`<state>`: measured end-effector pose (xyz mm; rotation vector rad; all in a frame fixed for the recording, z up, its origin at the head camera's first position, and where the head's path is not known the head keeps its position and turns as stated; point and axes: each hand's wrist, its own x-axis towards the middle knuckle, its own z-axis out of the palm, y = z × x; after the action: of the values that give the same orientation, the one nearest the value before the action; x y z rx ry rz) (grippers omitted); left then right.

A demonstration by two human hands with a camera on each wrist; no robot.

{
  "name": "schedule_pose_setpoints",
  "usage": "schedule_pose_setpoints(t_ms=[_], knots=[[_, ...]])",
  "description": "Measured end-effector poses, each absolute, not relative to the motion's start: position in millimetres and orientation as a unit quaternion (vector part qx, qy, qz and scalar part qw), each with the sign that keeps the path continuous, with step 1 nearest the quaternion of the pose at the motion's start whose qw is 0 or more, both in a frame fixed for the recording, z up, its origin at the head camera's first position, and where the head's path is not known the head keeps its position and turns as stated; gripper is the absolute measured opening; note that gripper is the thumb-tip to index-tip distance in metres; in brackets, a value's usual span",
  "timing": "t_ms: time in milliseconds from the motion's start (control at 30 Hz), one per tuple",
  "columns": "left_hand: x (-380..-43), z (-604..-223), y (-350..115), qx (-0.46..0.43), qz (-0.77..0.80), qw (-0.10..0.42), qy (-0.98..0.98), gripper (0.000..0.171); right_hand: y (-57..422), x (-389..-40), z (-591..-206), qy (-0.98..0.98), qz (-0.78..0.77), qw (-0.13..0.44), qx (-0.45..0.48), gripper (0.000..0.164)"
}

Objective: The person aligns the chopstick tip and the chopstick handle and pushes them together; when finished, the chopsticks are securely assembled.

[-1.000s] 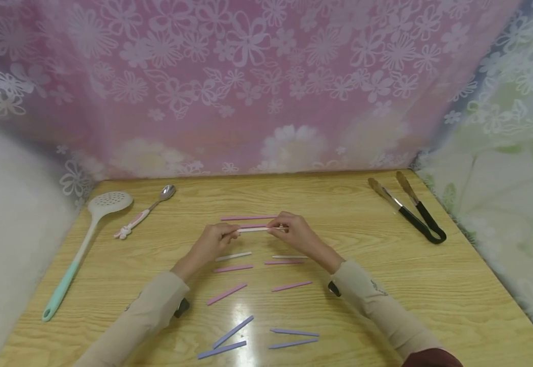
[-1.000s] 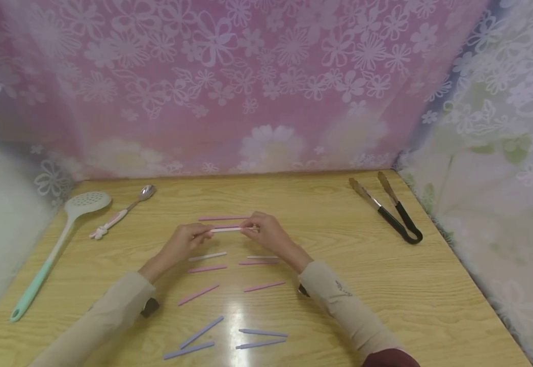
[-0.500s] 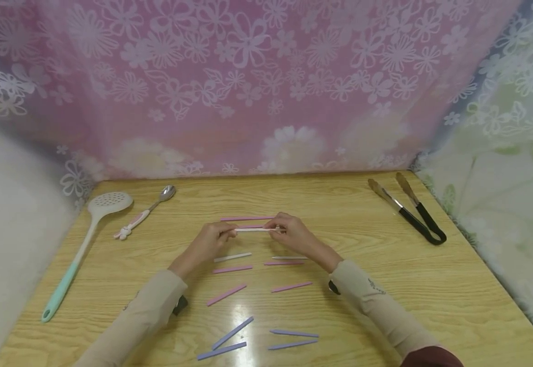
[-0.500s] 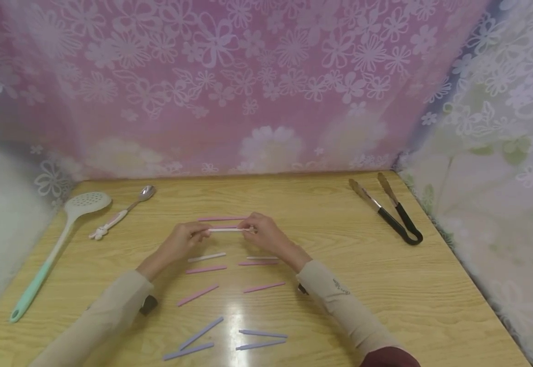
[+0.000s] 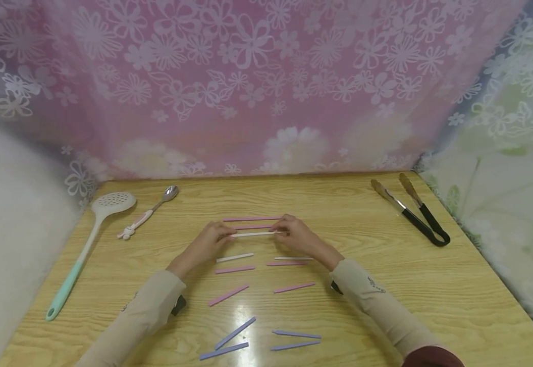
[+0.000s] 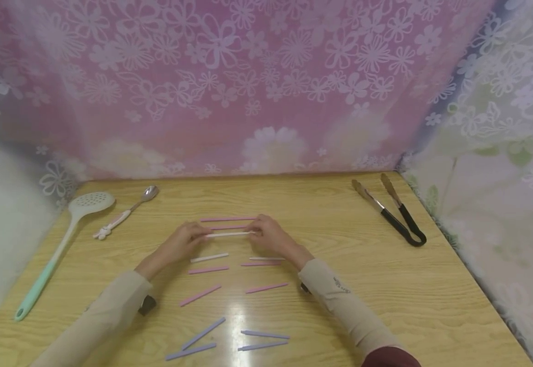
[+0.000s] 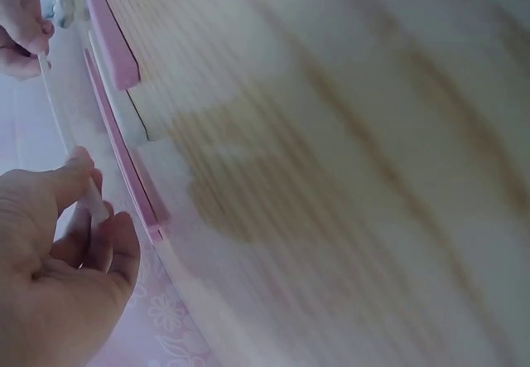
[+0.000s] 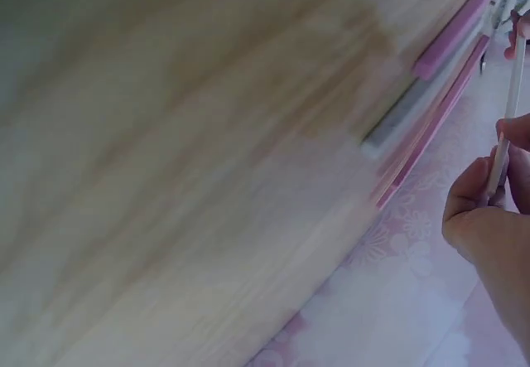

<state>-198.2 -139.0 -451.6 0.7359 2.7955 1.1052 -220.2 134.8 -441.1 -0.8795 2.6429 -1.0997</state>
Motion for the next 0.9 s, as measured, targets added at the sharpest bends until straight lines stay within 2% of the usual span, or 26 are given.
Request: schedule_pose_setpoints(t_ms=[233,600,900], knots=[[-204.1,-457.1,-141.5,0.23,0.362,0.056,0.902,0.022,136.5,-228.6,-444.8,0.901,-0.32,0.072,-0.285,0.011],[-206.8,-455.8,-135.3,0.237,0.343,0.053,0.908,0.016,135.2,-236.3,-444.4,0.907,-0.294,0.108,-0.28,0.011],[-208.2,-457.9,-134.5,0.237,0.339,0.058,0.909,0.016,133.0,-236.9,-442.0,0.91,-0.287,0.108,-0.28,0.008]])
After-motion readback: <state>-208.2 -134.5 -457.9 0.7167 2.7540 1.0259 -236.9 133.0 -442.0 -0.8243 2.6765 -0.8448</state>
